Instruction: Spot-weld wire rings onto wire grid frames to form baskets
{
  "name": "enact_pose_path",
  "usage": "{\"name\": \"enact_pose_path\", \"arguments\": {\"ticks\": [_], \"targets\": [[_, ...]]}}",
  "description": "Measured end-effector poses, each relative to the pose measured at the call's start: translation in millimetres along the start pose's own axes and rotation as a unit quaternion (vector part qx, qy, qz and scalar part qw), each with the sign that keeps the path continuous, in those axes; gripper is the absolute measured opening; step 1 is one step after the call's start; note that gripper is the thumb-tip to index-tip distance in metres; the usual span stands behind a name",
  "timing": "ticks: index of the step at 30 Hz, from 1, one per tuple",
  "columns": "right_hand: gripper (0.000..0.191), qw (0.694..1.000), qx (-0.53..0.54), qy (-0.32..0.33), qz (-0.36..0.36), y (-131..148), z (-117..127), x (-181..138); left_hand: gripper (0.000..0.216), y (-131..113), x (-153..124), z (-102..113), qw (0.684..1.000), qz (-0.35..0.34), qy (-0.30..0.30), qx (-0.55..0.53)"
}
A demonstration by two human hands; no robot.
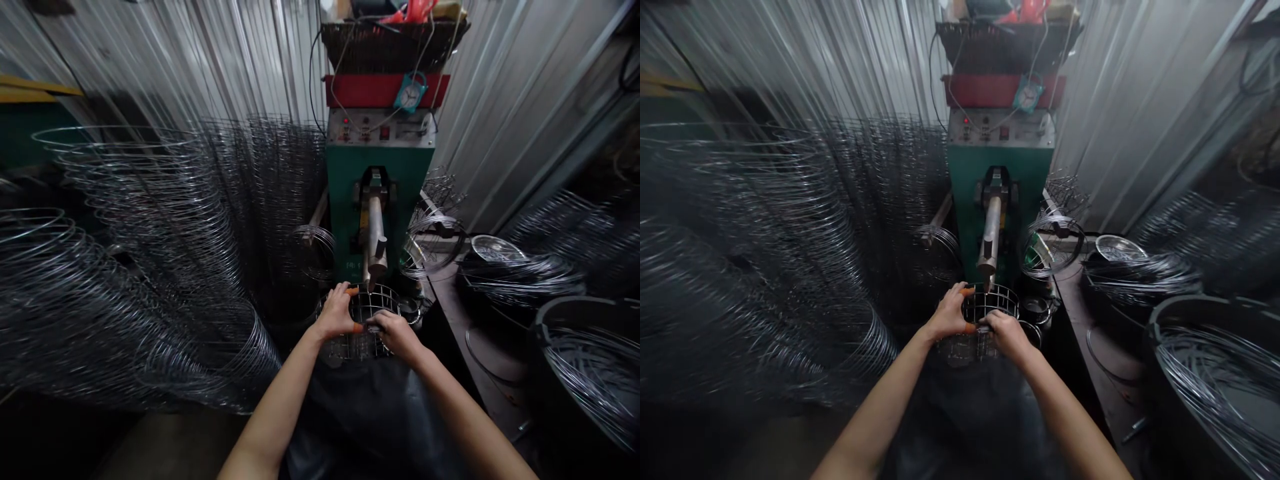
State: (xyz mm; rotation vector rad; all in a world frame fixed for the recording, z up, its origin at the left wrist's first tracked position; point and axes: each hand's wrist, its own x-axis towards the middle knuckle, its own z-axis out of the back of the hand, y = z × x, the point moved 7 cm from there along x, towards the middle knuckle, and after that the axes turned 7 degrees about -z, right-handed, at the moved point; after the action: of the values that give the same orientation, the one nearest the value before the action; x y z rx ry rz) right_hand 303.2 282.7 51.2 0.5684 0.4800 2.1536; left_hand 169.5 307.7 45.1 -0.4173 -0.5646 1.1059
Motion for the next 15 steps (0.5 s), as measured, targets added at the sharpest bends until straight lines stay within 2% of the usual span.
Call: {"name": "enact_pose_path", "arguments": {"ticks": [3,8,11,15], "targets": [[0.033,1.000,0.002,-0.020,-0.003,-5,1,0,0.096,-1,4,-3,1.000,0.007,0.006,0.005],[0.039,0.998,-0.034,-0.045,-0.032,-12,-1,-8,0.091,-4,4,-3,0.999,0.011,-0.036,0.033],[0.041,0.995,-0.051,-0.059,-0.057,-16,1,1,0.089,-1,13,1,0.997,0.011,-0.058,0.041],[0.033,0.992,-0.034,-0.088,-0.089,-20,8,14,0.081,6,25,4,0.997,0.004,-0.074,0.029]]}}
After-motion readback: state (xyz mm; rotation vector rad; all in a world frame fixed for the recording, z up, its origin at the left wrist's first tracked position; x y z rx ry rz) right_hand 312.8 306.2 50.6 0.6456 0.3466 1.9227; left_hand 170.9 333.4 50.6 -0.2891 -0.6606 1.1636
